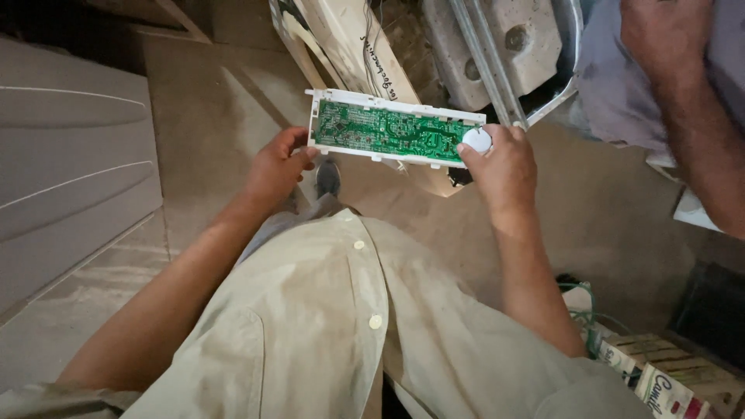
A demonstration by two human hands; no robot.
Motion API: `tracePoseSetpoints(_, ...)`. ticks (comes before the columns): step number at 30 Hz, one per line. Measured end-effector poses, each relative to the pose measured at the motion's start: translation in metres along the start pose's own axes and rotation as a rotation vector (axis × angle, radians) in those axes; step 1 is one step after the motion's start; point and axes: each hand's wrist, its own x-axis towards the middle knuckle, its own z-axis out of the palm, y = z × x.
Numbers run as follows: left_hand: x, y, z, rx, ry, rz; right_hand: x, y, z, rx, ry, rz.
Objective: Dismantling a washing machine control panel to inspect and disconnect the circuit board and wiring.
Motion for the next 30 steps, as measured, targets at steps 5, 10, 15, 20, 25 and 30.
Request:
tracePoseSetpoints(5,0.011,-0.015,-0.002,0.016,-0.001,-0.009,0.01,0.01,0.014,-0.041,-0.01,0.106)
tracePoseSetpoints(10,0.002,0.004,-0.003,0.021,-0.008,-0.019,0.01,0.008,0.008,-0.017,-0.029,0.08)
tracePoseSetpoints(15,-0.002,0.011,-0.003,0.004,-0.013,-0.025,0.006,-0.012,-0.017,0.059,-0.117,0.035)
tracePoseSetpoints(20,0.003,0.004,-0.005,0.026,-0.03,-0.008,0.007,-0.017,-0.028,0.055,-0.178,-0.028)
tracePoseSetpoints(25,-0.005,0.016,-0.006,0.011,-0.037,-0.01,0.008,-0.023,-0.046,0.073,-0.25,-0.154)
tracePoseSetpoints(30,-0.002,0.012,-0.008,0.052,-0.044,-0.03,0.009,-0.028,-0.056,0.05,-0.291,-0.161)
